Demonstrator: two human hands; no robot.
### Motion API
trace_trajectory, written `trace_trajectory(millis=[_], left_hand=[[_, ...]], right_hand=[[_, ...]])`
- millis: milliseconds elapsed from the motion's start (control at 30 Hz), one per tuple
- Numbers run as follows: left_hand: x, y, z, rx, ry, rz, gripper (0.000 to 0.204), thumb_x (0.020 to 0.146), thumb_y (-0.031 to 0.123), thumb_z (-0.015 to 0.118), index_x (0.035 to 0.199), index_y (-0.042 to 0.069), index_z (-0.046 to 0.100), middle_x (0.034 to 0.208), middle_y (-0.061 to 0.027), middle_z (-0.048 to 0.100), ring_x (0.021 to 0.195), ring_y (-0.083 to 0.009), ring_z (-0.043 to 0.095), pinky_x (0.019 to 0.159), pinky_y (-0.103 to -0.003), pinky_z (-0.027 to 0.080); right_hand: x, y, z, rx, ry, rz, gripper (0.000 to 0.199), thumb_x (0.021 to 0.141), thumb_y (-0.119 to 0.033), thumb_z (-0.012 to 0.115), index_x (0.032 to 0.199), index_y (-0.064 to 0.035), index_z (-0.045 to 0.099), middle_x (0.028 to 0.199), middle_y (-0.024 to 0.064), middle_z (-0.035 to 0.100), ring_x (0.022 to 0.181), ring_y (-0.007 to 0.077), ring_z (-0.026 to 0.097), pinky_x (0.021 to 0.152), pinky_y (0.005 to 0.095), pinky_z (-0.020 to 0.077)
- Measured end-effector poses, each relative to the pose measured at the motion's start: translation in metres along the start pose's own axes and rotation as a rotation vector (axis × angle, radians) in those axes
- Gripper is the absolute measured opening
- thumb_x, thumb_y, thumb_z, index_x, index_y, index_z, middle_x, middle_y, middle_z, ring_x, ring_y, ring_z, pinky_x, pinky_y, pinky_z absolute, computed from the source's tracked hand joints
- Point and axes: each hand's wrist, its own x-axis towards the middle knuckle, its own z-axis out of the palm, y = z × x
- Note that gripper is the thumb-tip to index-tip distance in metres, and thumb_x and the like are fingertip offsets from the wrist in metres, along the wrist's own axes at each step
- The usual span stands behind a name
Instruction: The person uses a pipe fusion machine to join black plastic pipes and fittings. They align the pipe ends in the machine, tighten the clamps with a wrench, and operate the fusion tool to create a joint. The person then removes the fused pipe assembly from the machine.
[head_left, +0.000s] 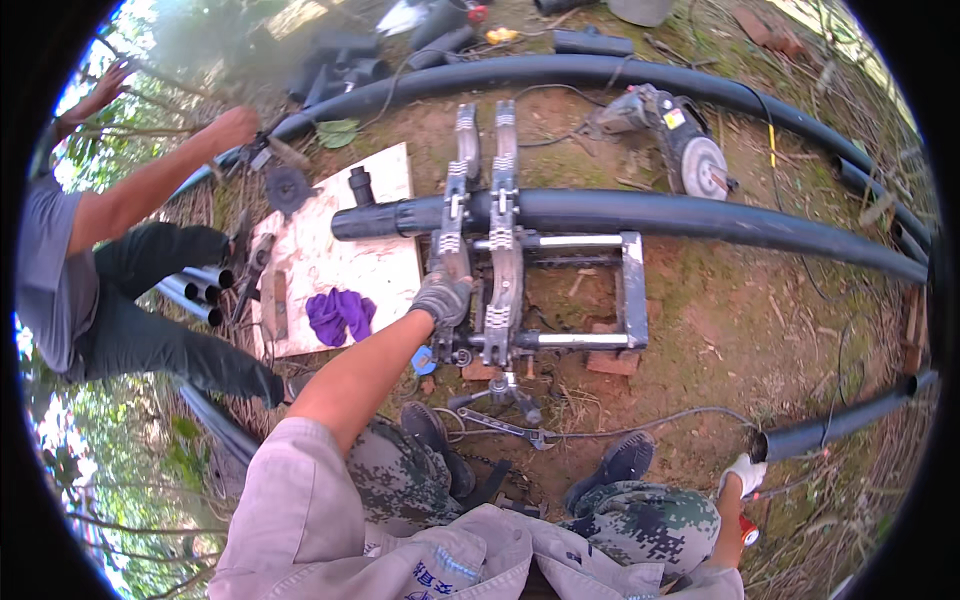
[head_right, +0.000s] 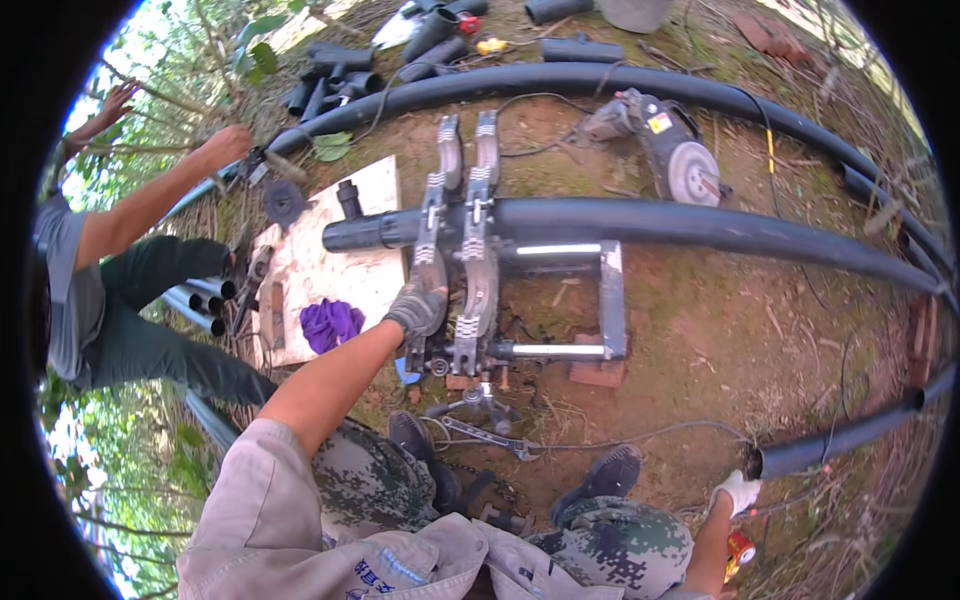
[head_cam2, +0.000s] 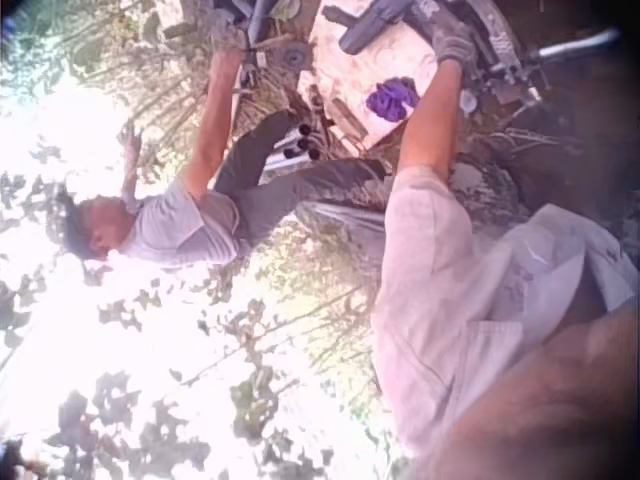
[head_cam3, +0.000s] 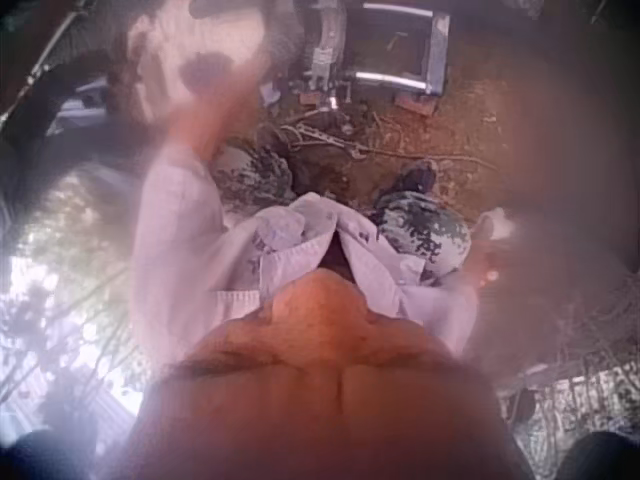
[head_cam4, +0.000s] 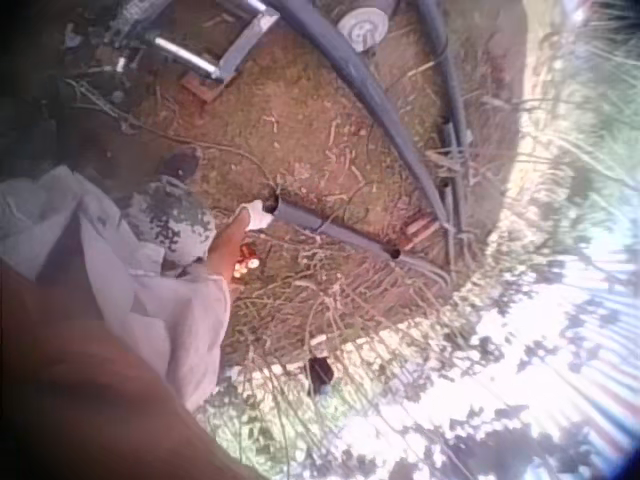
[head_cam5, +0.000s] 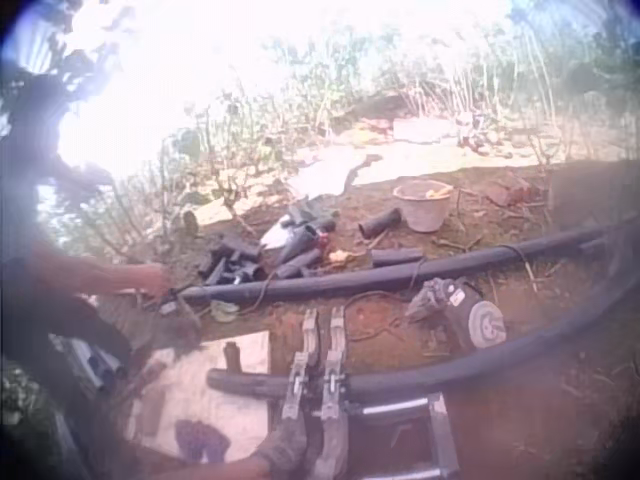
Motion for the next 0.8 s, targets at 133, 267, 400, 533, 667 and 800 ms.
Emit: trace_trajectory(millis=[133, 267, 400, 533, 667, 800], left_hand=[[-0.012, -0.026, -0.047, -0.144, -0.188, 0.213, 0.049, 0.099, 0.044, 0.053, 0.121, 0.004, 0.069, 0.118, -0.0249, 0.070, 0.115, -0.0404, 0.065, 0.100, -0.045, 0.050], [-0.062, -0.116, -0.100, -0.107, -0.163, 0.274, 0.041, 0.102, 0.036, 0.055, 0.127, 0.006, 0.068, 0.122, -0.0188, 0.071, 0.116, -0.0336, 0.065, 0.103, -0.042, 0.048], [-0.160, -0.245, -0.090, -0.420, 0.170, -0.075, 0.042, 0.100, 0.037, 0.062, 0.125, 0.004, 0.068, 0.113, -0.0162, 0.073, 0.108, -0.0287, 0.068, 0.095, -0.040, 0.052], [-0.302, -0.362, -0.003, -0.470, 0.363, -0.489, 0.035, 0.097, 0.031, 0.066, 0.119, 0.004, 0.070, 0.107, -0.0172, 0.075, 0.102, -0.0276, 0.070, 0.092, -0.038, 0.053], [-0.454, -0.404, 0.118, -0.563, 0.448, -0.904, 0.027, 0.096, 0.026, 0.067, 0.112, 0.005, 0.072, 0.098, -0.0142, 0.076, 0.092, -0.0268, 0.072, 0.086, -0.037, 0.055], [-0.548, -0.376, 0.221, -0.604, 0.368, -1.132, 0.031, 0.092, 0.024, 0.071, 0.116, 0.004, 0.068, 0.103, -0.0162, 0.075, 0.095, -0.0280, 0.072, 0.087, -0.039, 0.055]], right_hand=[[-0.022, -0.002, 0.003, -0.051, 0.071, -0.379, 0.068, 0.080, -0.008, 0.069, 0.145, -0.0045, 0.049, 0.144, 0.0228, 0.054, 0.130, 0.0406, 0.054, 0.111, 0.0463, 0.0433], [-0.010, -0.023, -0.003, 0.073, -0.034, -0.751, 0.064, 0.083, 0.009, 0.064, 0.145, -0.0025, 0.050, 0.133, 0.0222, 0.060, 0.123, 0.0344, 0.058, 0.108, 0.0410, 0.0434], [0.015, -0.077, -0.004, 0.339, -0.561, -0.542, 0.035, 0.093, -0.007, 0.061, 0.127, -0.0025, 0.060, 0.094, 0.0036, 0.061, 0.081, 0.0145, 0.056, 0.074, 0.0253, 0.0460], [-0.004, -0.154, -0.012, 0.184, -0.818, -0.555, 0.032, 0.094, -0.012, 0.063, 0.126, -0.0053, 0.061, 0.094, 0.0008, 0.062, 0.078, 0.0120, 0.057, 0.066, 0.0275, 0.0469], [-0.080, -0.216, -0.044, 0.131, -1.089, -0.632, 0.039, 0.098, -0.017, 0.064, 0.135, -0.0100, 0.055, 0.097, 0.0025, 0.066, 0.075, 0.0118, 0.060, 0.058, 0.0273, 0.0468], [-0.153, -0.244, -0.070, -0.018, -1.266, -0.708, 0.037, 0.101, -0.016, 0.061, 0.137, -0.0122, 0.050, 0.097, 0.0030, 0.065, 0.068, 0.0106, 0.057, 0.053, 0.0223, 0.0415]])
